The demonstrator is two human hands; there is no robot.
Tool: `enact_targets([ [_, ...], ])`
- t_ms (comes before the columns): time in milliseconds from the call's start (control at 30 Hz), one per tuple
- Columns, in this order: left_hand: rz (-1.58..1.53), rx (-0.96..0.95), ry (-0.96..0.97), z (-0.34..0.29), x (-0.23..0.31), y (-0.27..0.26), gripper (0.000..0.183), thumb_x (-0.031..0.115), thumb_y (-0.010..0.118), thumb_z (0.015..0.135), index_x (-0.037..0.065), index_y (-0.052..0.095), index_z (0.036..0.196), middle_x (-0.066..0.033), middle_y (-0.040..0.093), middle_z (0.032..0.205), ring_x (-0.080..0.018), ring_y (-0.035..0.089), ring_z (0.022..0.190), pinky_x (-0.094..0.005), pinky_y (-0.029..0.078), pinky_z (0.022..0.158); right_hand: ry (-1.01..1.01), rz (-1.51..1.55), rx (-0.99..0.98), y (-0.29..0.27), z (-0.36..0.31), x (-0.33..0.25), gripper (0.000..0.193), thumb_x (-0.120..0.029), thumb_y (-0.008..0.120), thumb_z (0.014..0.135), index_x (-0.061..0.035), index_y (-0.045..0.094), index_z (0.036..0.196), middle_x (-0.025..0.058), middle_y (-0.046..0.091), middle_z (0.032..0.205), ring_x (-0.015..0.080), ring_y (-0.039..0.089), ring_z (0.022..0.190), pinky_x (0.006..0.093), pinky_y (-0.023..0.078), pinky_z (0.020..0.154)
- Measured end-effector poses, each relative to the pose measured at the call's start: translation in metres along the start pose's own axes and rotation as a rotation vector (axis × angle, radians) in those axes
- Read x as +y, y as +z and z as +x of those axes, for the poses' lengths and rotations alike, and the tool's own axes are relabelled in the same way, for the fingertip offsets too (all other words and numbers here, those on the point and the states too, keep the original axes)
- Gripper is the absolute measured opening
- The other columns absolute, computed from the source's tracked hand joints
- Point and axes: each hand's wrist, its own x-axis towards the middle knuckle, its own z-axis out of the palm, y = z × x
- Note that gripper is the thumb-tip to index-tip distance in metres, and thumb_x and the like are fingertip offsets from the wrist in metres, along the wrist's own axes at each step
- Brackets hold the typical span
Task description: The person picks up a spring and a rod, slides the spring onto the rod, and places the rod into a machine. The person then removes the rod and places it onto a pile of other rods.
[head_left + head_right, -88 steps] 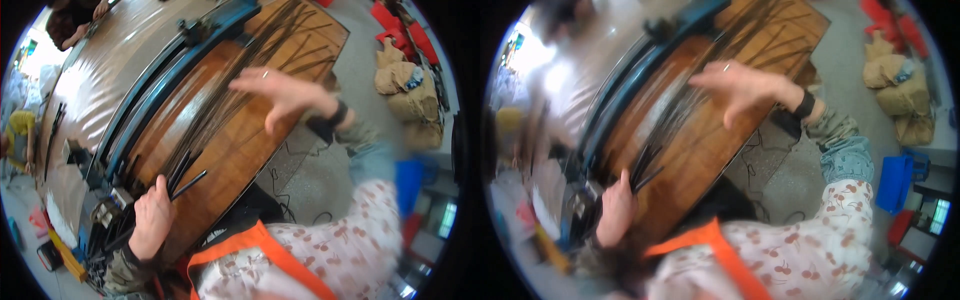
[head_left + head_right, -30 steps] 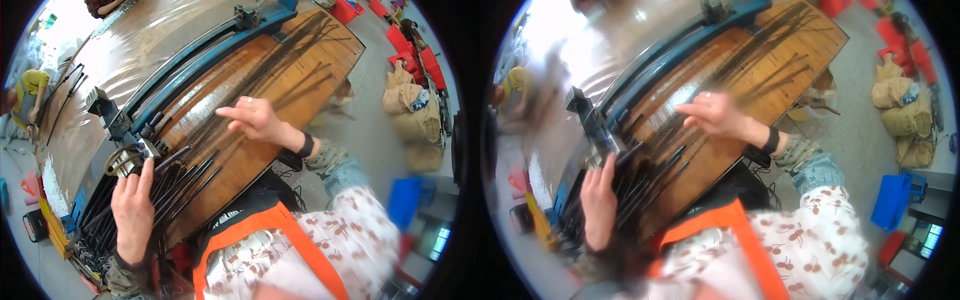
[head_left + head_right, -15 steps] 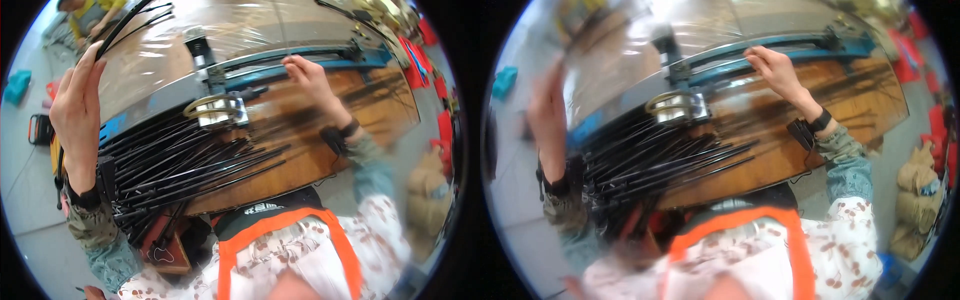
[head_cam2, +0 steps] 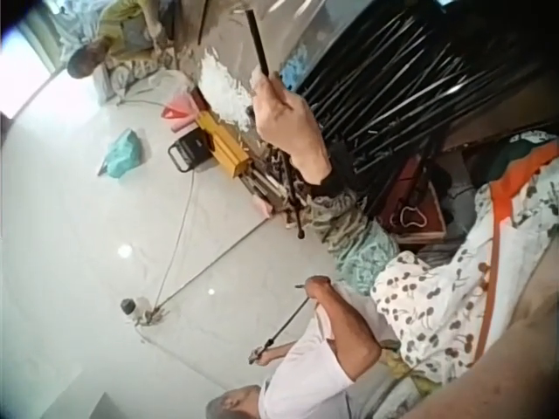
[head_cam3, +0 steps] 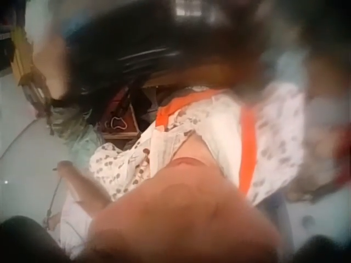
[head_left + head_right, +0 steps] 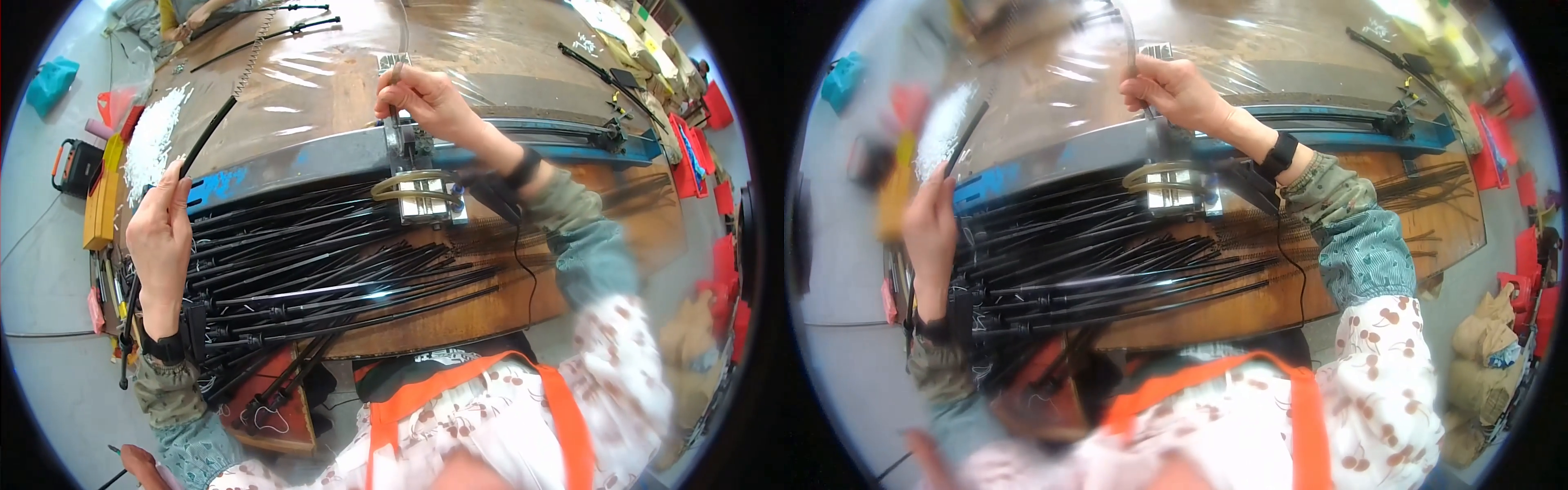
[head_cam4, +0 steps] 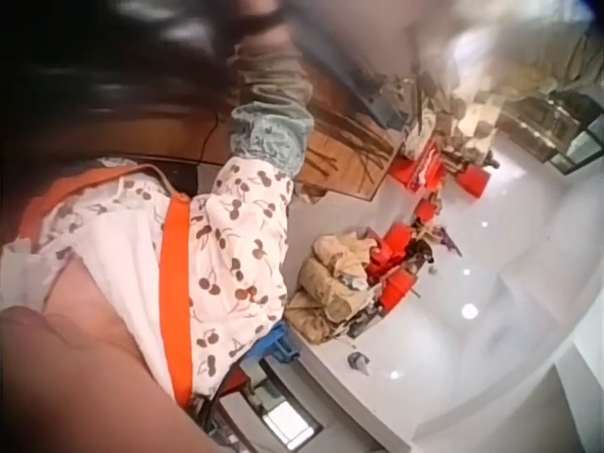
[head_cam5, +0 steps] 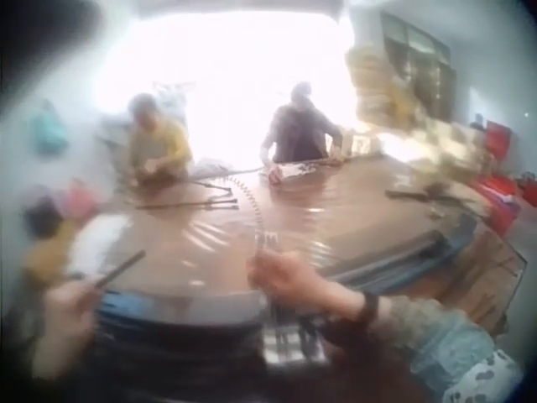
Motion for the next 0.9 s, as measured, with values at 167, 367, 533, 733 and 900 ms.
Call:
enact_targets([
  [167, 0.008, -0.015, -0.006, 0.000, 0.000, 0.006, 0.027, 0.014, 0.064, 0.097, 0.008, 0.068, 0.123, -0.0192, 0.069, 0.092, -0.0303, 0.065, 0.073, -0.0362, 0.051, 0.067, 0.272, -0.300, -0.375, 0.016, 0.019, -0.010, 0.015, -0.014, 0.053, 0.102, -0.0016, 0.055, 0.110, 0.0103, 0.067, 0.085, 0.0177, 0.069, 0.079, 0.0321, 0.056, 0.072],
  [367, 0.032, -0.075, -0.008, 0.005, -0.012, 0.014, 0.032, 0.012, 0.063, 0.096, 0.013, 0.064, 0.127, -0.0178, 0.068, 0.095, -0.0337, 0.065, 0.076, -0.0394, 0.051, 0.068, 0.016, -0.903, -0.226, 0.000, -0.002, 0.000, 0.010, -0.016, 0.060, 0.095, -0.0071, 0.057, 0.100, 0.0119, 0.066, 0.078, 0.0326, 0.066, 0.069, 0.0394, 0.053, 0.059],
  [533, 0.105, -0.201, 0.055, 0.011, -0.009, 0.035, 0.027, 0.018, 0.062, 0.095, 0.019, 0.067, 0.122, -0.0140, 0.067, 0.088, -0.0345, 0.066, 0.079, -0.0426, 0.052, 0.066, -0.095, -1.230, -0.014, -0.149, -0.124, 0.016, 0.015, -0.004, 0.071, 0.081, -0.0082, 0.065, 0.094, 0.0112, 0.068, 0.088, 0.0311, 0.068, 0.086, 0.0401, 0.055, 0.072],
  [733, -0.191, -0.271, 0.439, 0.057, 0.090, 0.154, 0.030, 0.012, 0.060, 0.091, 0.019, 0.065, 0.120, -0.0098, 0.064, 0.085, -0.0306, 0.066, 0.076, -0.0416, 0.054, 0.063, -0.005, -1.495, -0.014, -0.243, -0.197, -0.013, 0.008, -0.003, 0.062, 0.087, -0.0053, 0.064, 0.095, 0.0115, 0.064, 0.086, 0.0330, 0.058, 0.092, 0.0409, 0.045, 0.083],
  [900, -0.242, -0.234, 0.359, 0.049, 0.092, 0.188, 0.019, 0.027, 0.060, 0.097, 0.009, 0.065, 0.096, -0.0089, 0.063, 0.076, -0.0308, 0.067, 0.073, -0.0414, 0.054, 0.065, 0.148, -1.391, -0.019, -0.245, -0.212, 0.011, 0.007, -0.004, 0.062, 0.089, -0.0029, 0.063, 0.097, 0.0137, 0.062, 0.089, 0.0341, 0.057, 0.092, 0.0420, 0.044, 0.083],
])
